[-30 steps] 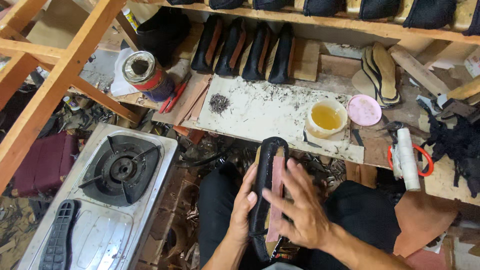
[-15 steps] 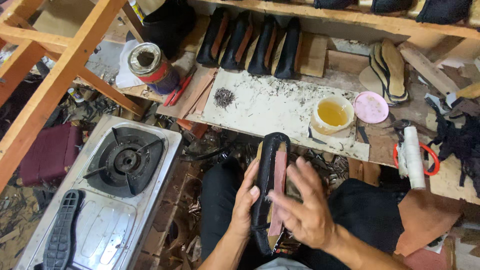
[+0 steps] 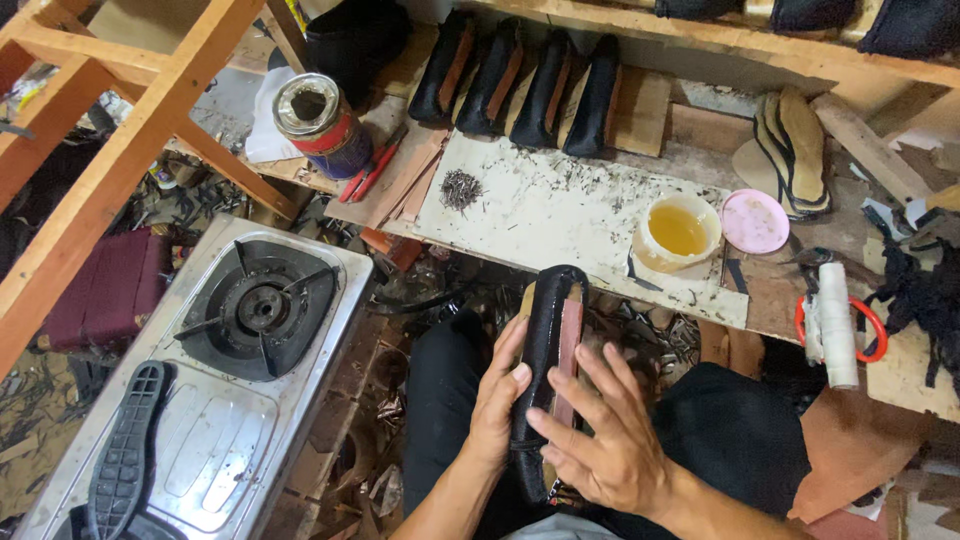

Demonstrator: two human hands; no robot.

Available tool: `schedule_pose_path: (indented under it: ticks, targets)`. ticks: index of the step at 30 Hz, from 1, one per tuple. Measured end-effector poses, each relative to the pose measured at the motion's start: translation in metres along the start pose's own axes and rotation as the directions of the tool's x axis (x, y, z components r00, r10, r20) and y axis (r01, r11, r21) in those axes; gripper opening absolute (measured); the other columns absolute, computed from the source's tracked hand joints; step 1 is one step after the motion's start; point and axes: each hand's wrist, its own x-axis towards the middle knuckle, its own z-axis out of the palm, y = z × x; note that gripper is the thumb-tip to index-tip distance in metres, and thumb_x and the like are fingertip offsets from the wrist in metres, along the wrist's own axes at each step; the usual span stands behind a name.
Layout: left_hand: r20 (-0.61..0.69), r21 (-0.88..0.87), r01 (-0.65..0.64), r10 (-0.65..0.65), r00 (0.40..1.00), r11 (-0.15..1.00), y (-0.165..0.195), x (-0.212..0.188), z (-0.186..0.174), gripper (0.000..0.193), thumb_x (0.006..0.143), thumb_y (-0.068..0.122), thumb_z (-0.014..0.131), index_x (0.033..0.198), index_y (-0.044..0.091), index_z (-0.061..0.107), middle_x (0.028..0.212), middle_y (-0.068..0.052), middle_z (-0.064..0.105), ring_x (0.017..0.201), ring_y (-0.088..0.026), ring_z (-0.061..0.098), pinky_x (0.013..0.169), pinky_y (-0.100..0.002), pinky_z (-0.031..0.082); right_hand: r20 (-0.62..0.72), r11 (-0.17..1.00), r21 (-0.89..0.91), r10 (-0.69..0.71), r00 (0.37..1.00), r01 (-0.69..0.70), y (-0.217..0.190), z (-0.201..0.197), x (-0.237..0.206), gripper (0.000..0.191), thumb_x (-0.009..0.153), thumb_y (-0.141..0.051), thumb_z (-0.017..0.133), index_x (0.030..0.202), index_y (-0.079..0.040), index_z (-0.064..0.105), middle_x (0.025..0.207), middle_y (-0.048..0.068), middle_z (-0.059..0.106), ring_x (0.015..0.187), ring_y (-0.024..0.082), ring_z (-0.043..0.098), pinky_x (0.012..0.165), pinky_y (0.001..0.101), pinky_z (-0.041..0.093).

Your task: The person sits on the floor holding a black fabric shoe upper, brushes yellow glue from a container onto the pink insole board inside the shoe, presses and smooths the glued area by hand, and at one point places the shoe onto a wooden shelf rack with other shoe uppers.

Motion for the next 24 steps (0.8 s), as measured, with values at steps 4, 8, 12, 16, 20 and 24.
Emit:
schedule_pose_path:
  ticks: [4, 8, 12, 16, 20, 24]
  targets:
    - [-0.073, -0.136, 0.146, -0.157, 0.985, 0.98, 0.002, -0.006, -0.002, 0.079, 0.093, 0.041, 0.055, 0.157, 0.0, 0.035, 0.154, -0.021, 0.045, 0.139, -0.029, 0.047, 0.115, -0.041, 0.038, -0.025, 0.992, -0.037, 0.123, 0.992, -0.124, 0.028, -0.006, -0.002, 0.024, 0.082, -0.024, 0.072, 0.105, -0.019, 0.078, 0.15, 0.014, 0.048, 0.146, 0.039, 0.036, 0.123, 0.0592, 0.024]
    - [-0.016, -0.372, 0.169, -0.189, 0.982, 0.913, 0.005, -0.014, -0.008, 0.086, 0.09, 0.051, 0.058, 0.159, 0.008, 0.031, 0.157, -0.011, 0.044, 0.141, -0.023, 0.047, 0.116, -0.039, 0.039, -0.049, 0.884, -0.256, 0.393, 0.918, -0.392, 0.109, -0.018, 0.001, 0.03, 0.09, -0.032, 0.076, 0.112, -0.013, 0.077, 0.151, 0.011, 0.054, 0.149, 0.036, 0.043, 0.127, 0.0525, 0.031]
    - [0.007, -0.306, 0.156, -0.162, 0.987, 0.939, 0.001, -0.019, -0.008, 0.083, 0.093, 0.049, 0.059, 0.159, 0.005, 0.032, 0.157, -0.014, 0.045, 0.141, -0.026, 0.047, 0.117, -0.041, 0.037, -0.072, 0.765, -0.416, 0.512, 0.856, -0.492, 0.172, -0.032, 0.017, 0.054, 0.079, -0.048, 0.079, 0.116, -0.009, 0.077, 0.155, 0.021, 0.048, 0.147, 0.044, 0.036, 0.12, 0.0565, 0.029]
    - [-0.053, -0.234, 0.147, -0.163, 0.985, 0.961, -0.005, -0.02, -0.009, 0.08, 0.095, 0.048, 0.052, 0.159, 0.004, 0.032, 0.166, -0.009, 0.032, 0.15, -0.023, 0.036, 0.121, -0.04, 0.028, 0.033, 0.699, -0.51, 0.598, 0.801, -0.501, 0.194, -0.038, 0.025, 0.064, 0.073, -0.059, 0.079, 0.114, -0.01, 0.079, 0.16, 0.023, 0.039, 0.145, 0.05, 0.027, 0.107, 0.0641, 0.022]
    - [-0.04, -0.19, 0.07, -0.079, 0.996, 0.979, -0.006, -0.018, -0.012, 0.078, 0.098, 0.047, 0.048, 0.16, 0.002, 0.029, 0.173, -0.008, 0.02, 0.157, -0.023, 0.024, 0.126, -0.039, 0.02, -0.039, 0.709, -0.42, 0.61, 0.792, -0.567, 0.2, -0.039, 0.015, 0.046, 0.09, -0.055, 0.071, 0.102, -0.012, 0.082, 0.164, 0.021, 0.041, 0.15, 0.047, 0.029, 0.117, 0.0577, 0.024]
    - [-0.065, -0.175, 0.092, -0.104, 0.992, 0.98, -0.003, -0.013, -0.007, 0.076, 0.097, 0.043, 0.045, 0.16, 0.002, 0.029, 0.172, -0.008, 0.021, 0.157, -0.023, 0.025, 0.125, -0.039, 0.019, -0.06, 0.657, -0.069, 0.748, 0.661, -0.75, 0.168, -0.032, 0.003, 0.048, 0.097, -0.051, 0.06, 0.09, -0.005, 0.073, 0.15, 0.01, 0.06, 0.149, 0.032, 0.047, 0.116, 0.0426, 0.04]
